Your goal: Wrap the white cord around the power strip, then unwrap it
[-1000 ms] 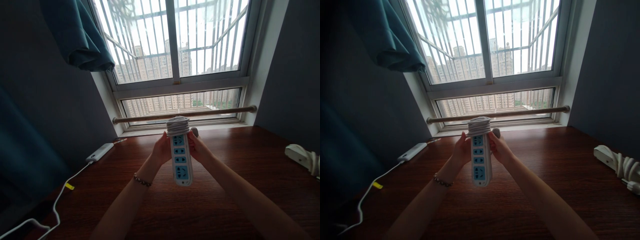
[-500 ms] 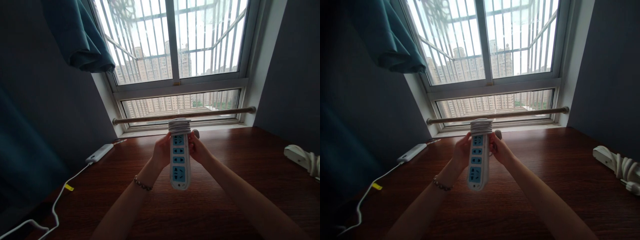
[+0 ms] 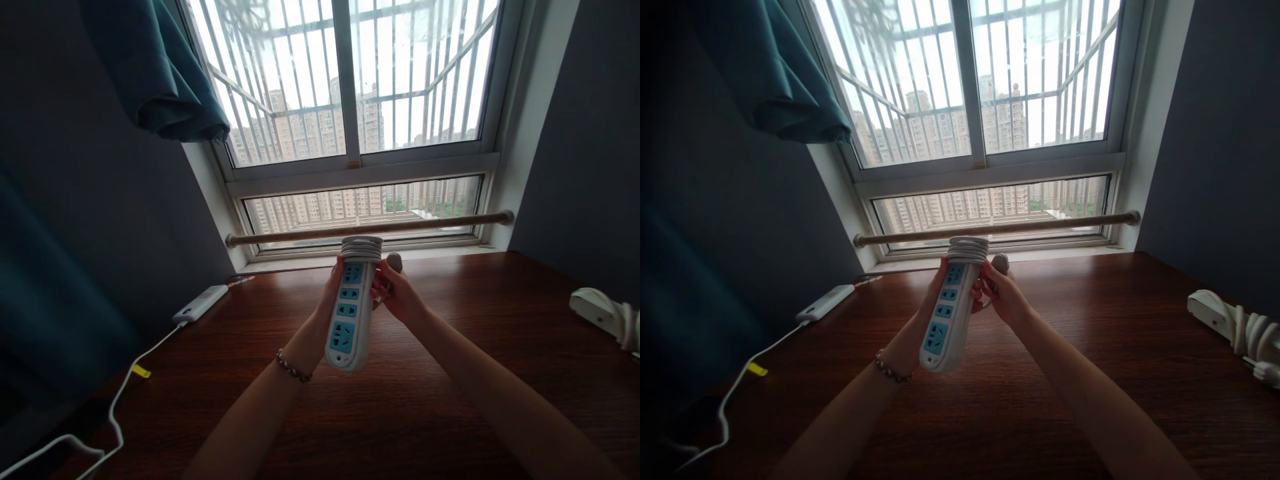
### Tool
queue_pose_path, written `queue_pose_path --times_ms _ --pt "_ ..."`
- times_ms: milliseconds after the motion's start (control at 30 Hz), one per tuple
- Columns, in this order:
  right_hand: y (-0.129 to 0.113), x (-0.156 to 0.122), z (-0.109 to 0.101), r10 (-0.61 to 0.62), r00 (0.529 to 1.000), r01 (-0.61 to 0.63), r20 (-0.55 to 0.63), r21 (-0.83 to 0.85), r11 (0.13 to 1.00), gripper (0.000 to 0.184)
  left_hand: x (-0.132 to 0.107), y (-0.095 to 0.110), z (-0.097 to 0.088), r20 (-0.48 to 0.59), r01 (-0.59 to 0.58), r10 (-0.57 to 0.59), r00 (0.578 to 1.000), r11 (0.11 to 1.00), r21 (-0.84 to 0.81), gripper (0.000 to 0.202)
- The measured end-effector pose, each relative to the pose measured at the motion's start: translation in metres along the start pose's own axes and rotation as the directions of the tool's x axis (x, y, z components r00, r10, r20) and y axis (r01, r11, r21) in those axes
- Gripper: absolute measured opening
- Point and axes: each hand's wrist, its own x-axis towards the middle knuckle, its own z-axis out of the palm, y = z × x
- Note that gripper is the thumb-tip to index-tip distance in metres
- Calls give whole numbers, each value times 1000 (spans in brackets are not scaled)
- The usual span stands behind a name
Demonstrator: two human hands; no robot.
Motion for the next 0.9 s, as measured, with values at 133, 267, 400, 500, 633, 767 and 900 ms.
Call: queue_pose_path --times_ms 133,267,400,500,633,767,900 --pt "-1 1 2 -37 999 37 -4 37 999 47 -1 -3 6 -1 2 -2 1000 1000 -7 75" --pt "-4 1 8 -27 1000 28 -12 92 995 52 -1 -10 15 -2 -44 44 999 999 1 76" --pt "-7 -2 12 17 999 -14 -44 62 998 62 -3 -17 24 6 -103 103 995 994 21 73" --pt "-10 -3 11 69 997 -70 26 46 996 61 -7 -17 27 7 -132 132 991 990 42 68" --pt "-15 -2 8 66 992 -82 112 146 986 52 -16 -4 22 12 -126 125 992 989 84 49" --pt "-15 -4 7 13 977 -55 211 197 979 40 -22 11 7 8 -133 133 991 984 117 33" --pt "-11 -5 5 -60 944 17 325 136 991 22 -23 16 2 -7 -138 141 990 980 143 32"
